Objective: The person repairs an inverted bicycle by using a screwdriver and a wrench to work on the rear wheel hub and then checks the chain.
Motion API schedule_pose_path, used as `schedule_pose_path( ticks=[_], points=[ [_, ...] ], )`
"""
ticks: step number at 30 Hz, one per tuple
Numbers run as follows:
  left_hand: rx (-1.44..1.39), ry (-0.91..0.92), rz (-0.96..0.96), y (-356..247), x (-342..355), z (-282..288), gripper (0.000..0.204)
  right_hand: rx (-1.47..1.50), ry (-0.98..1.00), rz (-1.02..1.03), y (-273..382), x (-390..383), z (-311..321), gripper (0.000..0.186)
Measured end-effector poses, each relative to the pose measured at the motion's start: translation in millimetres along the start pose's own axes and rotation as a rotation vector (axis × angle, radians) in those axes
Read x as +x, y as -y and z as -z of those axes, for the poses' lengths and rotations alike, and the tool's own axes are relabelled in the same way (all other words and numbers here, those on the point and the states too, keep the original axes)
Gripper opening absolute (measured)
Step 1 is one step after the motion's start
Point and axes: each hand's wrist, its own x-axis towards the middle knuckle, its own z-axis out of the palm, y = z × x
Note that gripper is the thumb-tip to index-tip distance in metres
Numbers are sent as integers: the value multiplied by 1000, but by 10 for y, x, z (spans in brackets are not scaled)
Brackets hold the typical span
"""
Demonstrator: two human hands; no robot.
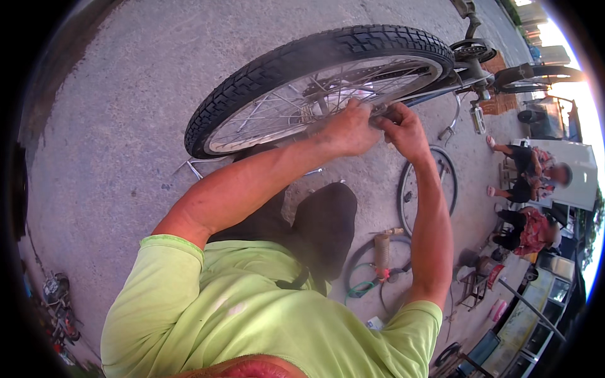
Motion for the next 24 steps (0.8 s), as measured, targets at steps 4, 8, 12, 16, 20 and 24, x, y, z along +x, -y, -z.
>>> schedule_pose_path(
  ticks=[4, 8, 12, 16, 20, 24],
  points=[
    [-25, 7, -20, 47, 15, -6, 66, 11, 9, -16, 12, -8, -25, 27],
    [-78, 11, -51, 72, 6, -25, 70, 40, 32, -15, 3, -5, -22, 27],
    [-77, -2, -60, 110, 23, -38, 72, 53, 35, -20, 41, -5, -53, 27],
    [-36, 39, -49, 98, 30, 15, 71, 8, 6, 9, 13, -23, -44, 28],
    [-11, 45, -53, 112, 44, 18, 70, -89, -173, 34, 7, -103, -176, 31],
    [-5, 15, -31, 100, 42, -26, 67, -74, -477, 36, 2, -207, -418, 30]
  ],
)
